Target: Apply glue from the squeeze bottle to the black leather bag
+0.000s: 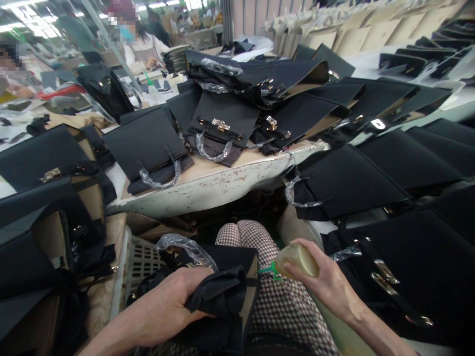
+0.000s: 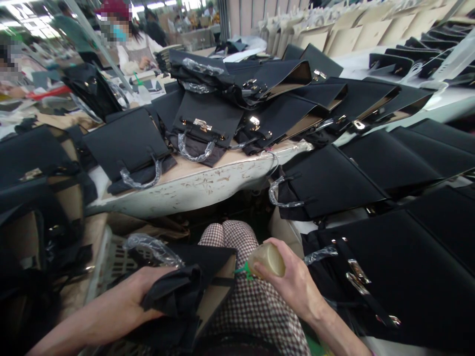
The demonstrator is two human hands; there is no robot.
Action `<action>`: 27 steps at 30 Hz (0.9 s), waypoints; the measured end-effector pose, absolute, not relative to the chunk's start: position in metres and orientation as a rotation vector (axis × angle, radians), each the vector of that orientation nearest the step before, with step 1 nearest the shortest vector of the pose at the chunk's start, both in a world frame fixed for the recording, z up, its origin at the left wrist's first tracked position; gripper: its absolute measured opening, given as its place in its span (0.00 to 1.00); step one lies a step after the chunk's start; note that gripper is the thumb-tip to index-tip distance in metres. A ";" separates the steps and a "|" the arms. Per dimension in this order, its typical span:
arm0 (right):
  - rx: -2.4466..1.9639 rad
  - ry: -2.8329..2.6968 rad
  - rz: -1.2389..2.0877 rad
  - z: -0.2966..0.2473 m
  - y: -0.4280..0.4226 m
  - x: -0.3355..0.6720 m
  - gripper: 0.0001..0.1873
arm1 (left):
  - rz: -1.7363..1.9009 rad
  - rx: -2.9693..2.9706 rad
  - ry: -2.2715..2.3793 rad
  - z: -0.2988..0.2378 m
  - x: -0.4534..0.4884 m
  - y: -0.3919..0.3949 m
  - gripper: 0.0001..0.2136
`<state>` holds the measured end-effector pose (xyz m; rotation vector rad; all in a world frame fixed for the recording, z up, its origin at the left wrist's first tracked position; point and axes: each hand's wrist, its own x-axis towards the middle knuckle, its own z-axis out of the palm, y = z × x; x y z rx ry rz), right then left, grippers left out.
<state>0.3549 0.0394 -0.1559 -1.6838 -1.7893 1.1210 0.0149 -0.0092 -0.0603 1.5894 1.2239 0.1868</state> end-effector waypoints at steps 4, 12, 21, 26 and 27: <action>-1.591 -1.815 0.943 -0.163 0.039 0.356 0.32 | 0.169 1.550 1.229 -0.059 0.016 -0.011 0.07; -1.640 -1.907 1.207 -0.152 0.037 0.356 0.30 | 0.168 1.573 1.216 -0.062 0.019 -0.013 0.03; -1.779 -1.547 1.283 -0.142 0.026 0.361 0.37 | 0.190 1.549 1.166 -0.067 0.020 -0.028 0.05; -1.722 -1.674 1.240 -0.156 0.012 0.356 0.33 | 0.258 1.574 1.133 -0.064 0.024 -0.033 0.13; -1.705 -1.702 1.206 -0.157 0.011 0.355 0.32 | 0.263 1.589 1.124 -0.064 0.025 -0.034 0.13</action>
